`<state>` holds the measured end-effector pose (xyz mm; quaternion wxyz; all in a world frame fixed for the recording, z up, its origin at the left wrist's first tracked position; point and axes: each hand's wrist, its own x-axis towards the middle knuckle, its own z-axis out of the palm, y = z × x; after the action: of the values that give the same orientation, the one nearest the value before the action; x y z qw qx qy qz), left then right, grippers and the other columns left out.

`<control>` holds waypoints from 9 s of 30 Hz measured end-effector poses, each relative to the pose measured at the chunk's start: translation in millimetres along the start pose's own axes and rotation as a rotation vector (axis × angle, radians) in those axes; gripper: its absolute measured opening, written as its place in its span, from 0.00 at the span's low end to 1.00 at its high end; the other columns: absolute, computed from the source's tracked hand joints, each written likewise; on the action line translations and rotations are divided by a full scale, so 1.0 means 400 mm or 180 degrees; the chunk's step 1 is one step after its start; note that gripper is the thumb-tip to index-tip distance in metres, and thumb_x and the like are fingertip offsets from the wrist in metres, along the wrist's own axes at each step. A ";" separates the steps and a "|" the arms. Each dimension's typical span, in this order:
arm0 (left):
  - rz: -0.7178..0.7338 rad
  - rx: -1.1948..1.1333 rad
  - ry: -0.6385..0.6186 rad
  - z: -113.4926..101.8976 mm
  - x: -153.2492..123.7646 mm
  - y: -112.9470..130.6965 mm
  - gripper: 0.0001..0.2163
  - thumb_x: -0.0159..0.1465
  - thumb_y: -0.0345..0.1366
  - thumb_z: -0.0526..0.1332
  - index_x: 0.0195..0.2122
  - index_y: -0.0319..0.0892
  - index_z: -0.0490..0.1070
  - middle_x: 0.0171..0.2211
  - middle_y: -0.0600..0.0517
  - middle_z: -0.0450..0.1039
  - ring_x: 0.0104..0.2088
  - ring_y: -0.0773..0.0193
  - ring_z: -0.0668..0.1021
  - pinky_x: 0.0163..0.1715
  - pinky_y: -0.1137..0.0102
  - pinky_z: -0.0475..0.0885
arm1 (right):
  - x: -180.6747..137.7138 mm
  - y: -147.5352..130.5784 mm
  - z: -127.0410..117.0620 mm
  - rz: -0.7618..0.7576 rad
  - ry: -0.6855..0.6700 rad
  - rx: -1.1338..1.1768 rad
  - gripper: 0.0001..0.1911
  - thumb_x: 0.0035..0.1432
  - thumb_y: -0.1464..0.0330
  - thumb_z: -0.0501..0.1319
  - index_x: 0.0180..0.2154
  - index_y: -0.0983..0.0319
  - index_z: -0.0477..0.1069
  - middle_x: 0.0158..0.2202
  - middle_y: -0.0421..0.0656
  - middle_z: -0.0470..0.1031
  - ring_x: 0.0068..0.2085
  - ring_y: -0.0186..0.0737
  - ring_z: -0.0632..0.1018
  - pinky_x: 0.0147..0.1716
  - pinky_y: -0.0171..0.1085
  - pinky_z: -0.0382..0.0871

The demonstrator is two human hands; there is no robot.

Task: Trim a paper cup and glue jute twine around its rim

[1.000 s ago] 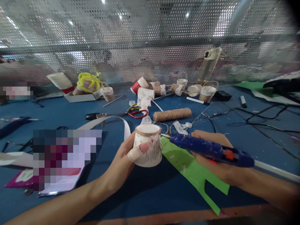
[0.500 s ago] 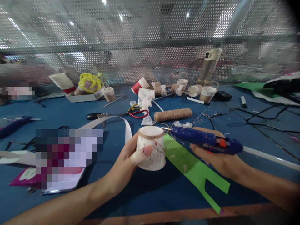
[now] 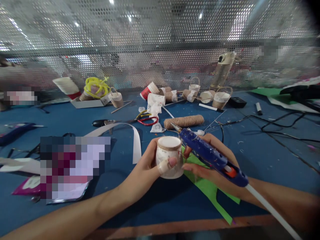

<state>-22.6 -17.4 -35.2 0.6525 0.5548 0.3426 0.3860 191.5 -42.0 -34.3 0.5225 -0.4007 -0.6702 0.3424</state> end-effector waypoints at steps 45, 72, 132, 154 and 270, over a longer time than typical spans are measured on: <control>0.0129 0.0190 -0.0454 -0.012 0.000 0.001 0.18 0.65 0.40 0.69 0.54 0.53 0.68 0.49 0.56 0.73 0.51 0.61 0.74 0.51 0.71 0.69 | 0.016 -0.019 -0.018 0.0253 0.0313 -0.0534 0.11 0.58 0.61 0.69 0.31 0.58 0.71 0.27 0.37 0.74 0.27 0.35 0.73 0.24 0.34 0.65; -0.0481 -0.1000 -0.0509 -0.012 0.015 -0.009 0.22 0.66 0.44 0.65 0.60 0.47 0.70 0.60 0.44 0.75 0.61 0.42 0.73 0.57 0.55 0.69 | 0.025 -0.006 -0.013 0.0682 0.0473 -0.0042 0.10 0.52 0.62 0.74 0.34 0.54 0.77 0.33 0.35 0.81 0.34 0.34 0.80 0.36 0.33 0.76; 0.0242 -0.0211 0.0265 -0.041 -0.011 0.010 0.18 0.65 0.41 0.68 0.56 0.51 0.74 0.53 0.51 0.79 0.55 0.50 0.77 0.51 0.65 0.73 | 0.015 -0.008 -0.080 0.0022 -0.0435 -0.0900 0.07 0.56 0.72 0.61 0.28 0.57 0.66 0.23 0.35 0.66 0.24 0.35 0.67 0.23 0.37 0.59; 0.0381 0.0019 0.0226 -0.052 -0.016 0.001 0.17 0.67 0.40 0.67 0.56 0.56 0.72 0.52 0.56 0.78 0.52 0.60 0.77 0.48 0.74 0.74 | 0.005 -0.020 -0.091 0.0041 -0.0517 -0.1360 0.14 0.54 0.76 0.58 0.25 0.57 0.55 0.22 0.34 0.60 0.23 0.32 0.62 0.21 0.35 0.54; -0.0305 -0.0388 0.0006 -0.002 -0.002 0.006 0.22 0.62 0.45 0.71 0.56 0.49 0.72 0.51 0.50 0.77 0.53 0.53 0.75 0.50 0.66 0.71 | 0.014 -0.002 -0.029 0.0037 -0.0052 -0.0117 0.19 0.50 0.68 0.76 0.42 0.50 0.75 0.42 0.36 0.80 0.45 0.42 0.81 0.47 0.41 0.77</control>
<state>-24.0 -17.5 -32.8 0.7025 0.4966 0.3453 0.3750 201.7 -36.8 -28.7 0.5076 -0.4112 -0.6783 0.3364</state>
